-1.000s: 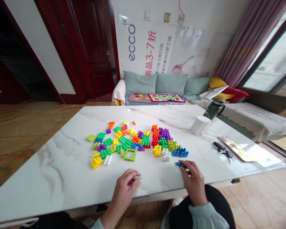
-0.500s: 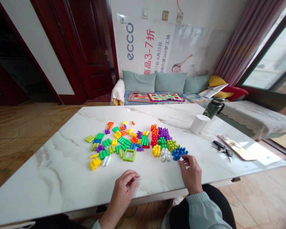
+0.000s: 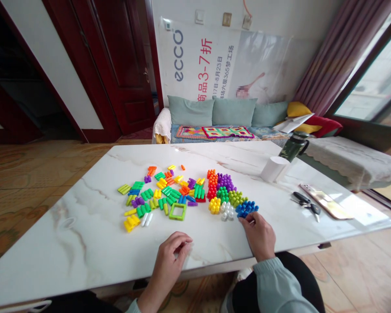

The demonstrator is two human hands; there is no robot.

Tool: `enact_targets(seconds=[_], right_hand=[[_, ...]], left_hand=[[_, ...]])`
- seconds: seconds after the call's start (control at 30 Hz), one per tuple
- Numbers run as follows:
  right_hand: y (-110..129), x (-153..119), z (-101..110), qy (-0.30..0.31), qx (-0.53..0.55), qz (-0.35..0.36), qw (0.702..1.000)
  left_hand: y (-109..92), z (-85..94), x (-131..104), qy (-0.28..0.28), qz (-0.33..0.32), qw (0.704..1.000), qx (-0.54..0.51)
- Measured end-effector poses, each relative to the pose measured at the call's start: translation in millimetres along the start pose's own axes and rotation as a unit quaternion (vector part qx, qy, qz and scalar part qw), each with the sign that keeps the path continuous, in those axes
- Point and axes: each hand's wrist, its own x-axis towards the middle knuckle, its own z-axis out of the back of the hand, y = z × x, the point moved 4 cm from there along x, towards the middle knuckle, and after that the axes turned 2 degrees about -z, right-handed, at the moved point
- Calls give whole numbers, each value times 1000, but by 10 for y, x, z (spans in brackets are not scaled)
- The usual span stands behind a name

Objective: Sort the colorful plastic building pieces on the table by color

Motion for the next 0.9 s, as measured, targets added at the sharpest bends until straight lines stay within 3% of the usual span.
enact_targets(seconds=[0.3, 0.47, 0.57, 0.67, 0.8, 0.9], right_hand=[[-10, 40, 4, -5, 0, 8, 1000], [242, -261, -48, -66, 160, 57, 983], [654, -561, -272, 38, 245, 140, 959], [1031, -786, -499, 143, 236, 200, 940], [1207, -862, -614, 169, 157, 222, 948], [1196, -867, -595, 171, 146, 222, 949]], left_hand=[[-2, -7, -5, 3, 19, 1000, -15], [-39, 11, -8, -10, 41, 999, -33], [-59, 14, -3, -21, 57, 997, -43], [-60, 21, -5, -25, 58, 997, -51], [14, 195, -13, -49, 37, 998, 5], [82, 536, 16, -141, 0, 973, 182]])
